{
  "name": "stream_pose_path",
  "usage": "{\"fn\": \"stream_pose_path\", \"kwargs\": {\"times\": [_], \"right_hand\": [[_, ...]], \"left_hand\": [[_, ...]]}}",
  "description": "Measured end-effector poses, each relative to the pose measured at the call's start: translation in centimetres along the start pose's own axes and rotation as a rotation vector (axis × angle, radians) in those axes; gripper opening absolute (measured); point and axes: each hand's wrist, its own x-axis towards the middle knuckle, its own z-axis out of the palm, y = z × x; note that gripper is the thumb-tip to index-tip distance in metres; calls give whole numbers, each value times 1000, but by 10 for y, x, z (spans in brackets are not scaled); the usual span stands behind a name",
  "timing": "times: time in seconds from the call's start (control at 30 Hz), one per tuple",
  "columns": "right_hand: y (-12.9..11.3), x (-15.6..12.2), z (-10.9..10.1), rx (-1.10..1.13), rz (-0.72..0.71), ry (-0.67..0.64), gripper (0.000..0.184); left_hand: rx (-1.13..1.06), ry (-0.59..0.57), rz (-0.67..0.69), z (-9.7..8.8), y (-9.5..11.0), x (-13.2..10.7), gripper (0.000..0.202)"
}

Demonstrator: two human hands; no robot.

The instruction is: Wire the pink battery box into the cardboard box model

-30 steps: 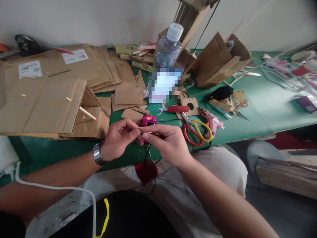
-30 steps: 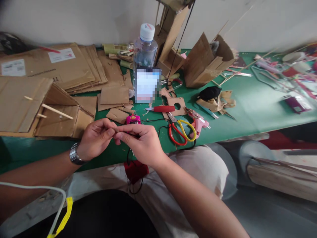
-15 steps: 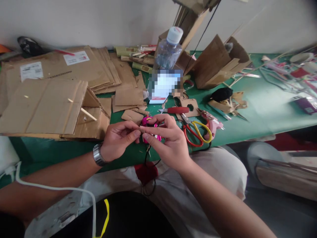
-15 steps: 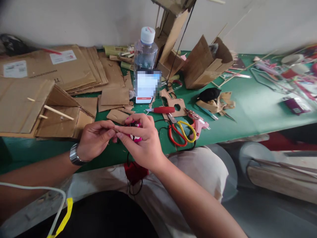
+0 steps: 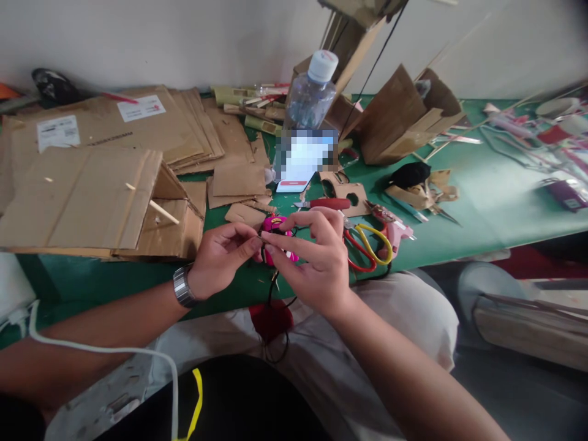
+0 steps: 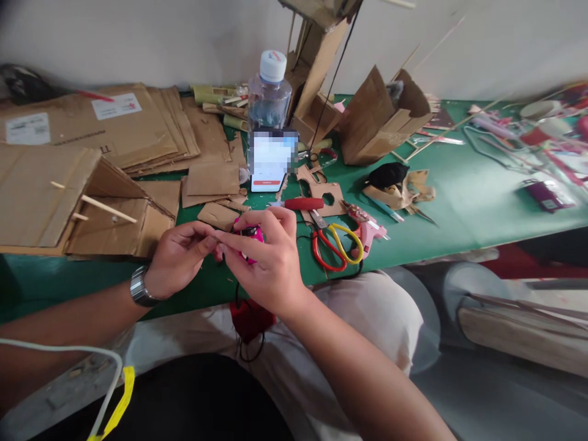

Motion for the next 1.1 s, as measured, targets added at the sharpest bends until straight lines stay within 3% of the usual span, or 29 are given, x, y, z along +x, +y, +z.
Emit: {"fn": "stream_pose_path", "kwargs": {"times": [0.17, 0.3, 0.7, 0.83, 0.93, 1.03, 1.1], "right_hand": [[9, 1, 0, -29, -113, -46, 23], [9, 0, 1, -12, -118, -77, 25], [-1, -2, 3, 83, -22, -112, 23], [5, 9, -14, 102, 24, -169, 19], [29, 23, -48, -68, 199, -262, 18], [67, 27, -83, -396, 543, -444, 15], [89, 23, -95, -531, 723, -588, 28]], "left_hand": [[-144, -29, -30, 1, 2, 0, 31], [-77, -20, -17, 1, 2, 0, 24], [130, 72, 67, 1, 3, -2, 21], [114, 108, 87, 0, 1, 1, 21], [103, 133, 94, 0, 0, 3, 21], [131, 142, 110, 0, 2, 4, 21], [151, 155, 119, 1, 4, 4, 23]]}}
